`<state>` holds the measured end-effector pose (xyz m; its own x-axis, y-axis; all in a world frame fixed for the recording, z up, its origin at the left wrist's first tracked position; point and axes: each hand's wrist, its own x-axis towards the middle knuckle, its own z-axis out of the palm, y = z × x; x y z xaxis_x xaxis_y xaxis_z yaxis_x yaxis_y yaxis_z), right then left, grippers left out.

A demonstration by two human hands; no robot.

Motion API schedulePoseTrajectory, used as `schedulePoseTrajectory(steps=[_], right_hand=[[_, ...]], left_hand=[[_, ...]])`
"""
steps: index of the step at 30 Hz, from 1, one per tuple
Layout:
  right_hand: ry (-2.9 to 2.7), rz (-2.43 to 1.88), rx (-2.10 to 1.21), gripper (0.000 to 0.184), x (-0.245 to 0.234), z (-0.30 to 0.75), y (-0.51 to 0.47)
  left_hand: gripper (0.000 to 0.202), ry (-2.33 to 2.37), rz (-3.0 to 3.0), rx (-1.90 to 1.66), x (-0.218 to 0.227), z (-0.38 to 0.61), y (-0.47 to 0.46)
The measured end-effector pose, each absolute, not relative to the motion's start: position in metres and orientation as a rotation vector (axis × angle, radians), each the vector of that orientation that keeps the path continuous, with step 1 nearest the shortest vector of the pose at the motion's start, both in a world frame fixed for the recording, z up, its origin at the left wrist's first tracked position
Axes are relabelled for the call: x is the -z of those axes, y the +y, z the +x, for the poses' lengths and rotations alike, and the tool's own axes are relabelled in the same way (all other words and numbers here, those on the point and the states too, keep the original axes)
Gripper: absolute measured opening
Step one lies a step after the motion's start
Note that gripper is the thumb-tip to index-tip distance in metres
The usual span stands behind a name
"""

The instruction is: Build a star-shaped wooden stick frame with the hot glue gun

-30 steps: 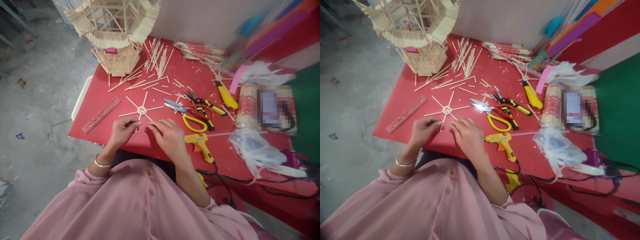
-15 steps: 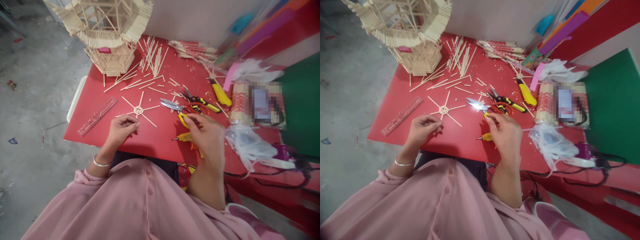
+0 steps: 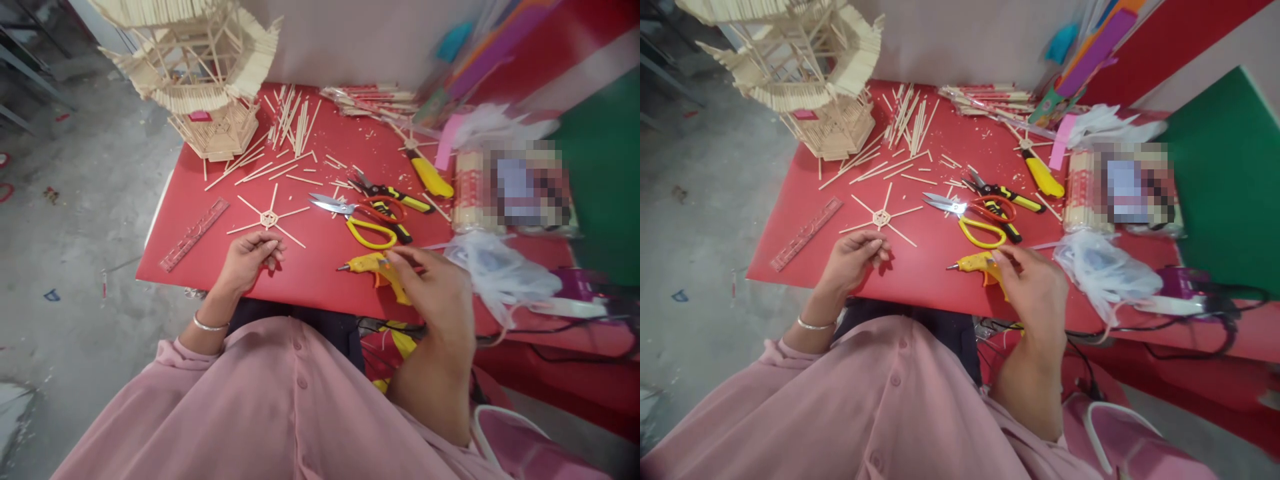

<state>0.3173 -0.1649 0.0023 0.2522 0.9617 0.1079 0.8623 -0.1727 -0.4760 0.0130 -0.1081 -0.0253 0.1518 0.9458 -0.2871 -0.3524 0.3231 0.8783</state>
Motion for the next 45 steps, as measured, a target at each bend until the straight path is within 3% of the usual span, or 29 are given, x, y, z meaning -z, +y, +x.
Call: schedulePoseTrajectory(steps=[12,18,26,31,37,45], right_hand=[[-1.634,-2.239,-0.24,0.034,-0.004,0.329,-0.178],[-1.809,-2.162,-0.402,0.031,0.021,0.353,-0.188],[-1.618,-2.063,0.048,0.029,-0.023,0.304,-0.181],[-1.99,-1.443,-0.334,0.024,-0.025,0.215,-0.137],[-2.061,-1.284,-0.634,0.023,0.006,0.169,-0.102],[-2.122,-1.228,-0.833,0.018,0.001,0.167,-0.087]], left_hand=[[0.029,1.045,0.874,-1.034,0.014,0.027,-0.111],[0.027,1.202,0.97,-1.097,0.01,0.015,-0.106],[0.006,1.404,1.326,-1.105,0.005,-0.013,-0.078],[0.023,1.145,1.211,-0.86,-0.001,-0.015,-0.067],[0.034,0.992,1.106,-0.694,0.003,-0.032,-0.066],[0.037,0.874,0.901,-0.639,0.018,-0.037,-0.066]])
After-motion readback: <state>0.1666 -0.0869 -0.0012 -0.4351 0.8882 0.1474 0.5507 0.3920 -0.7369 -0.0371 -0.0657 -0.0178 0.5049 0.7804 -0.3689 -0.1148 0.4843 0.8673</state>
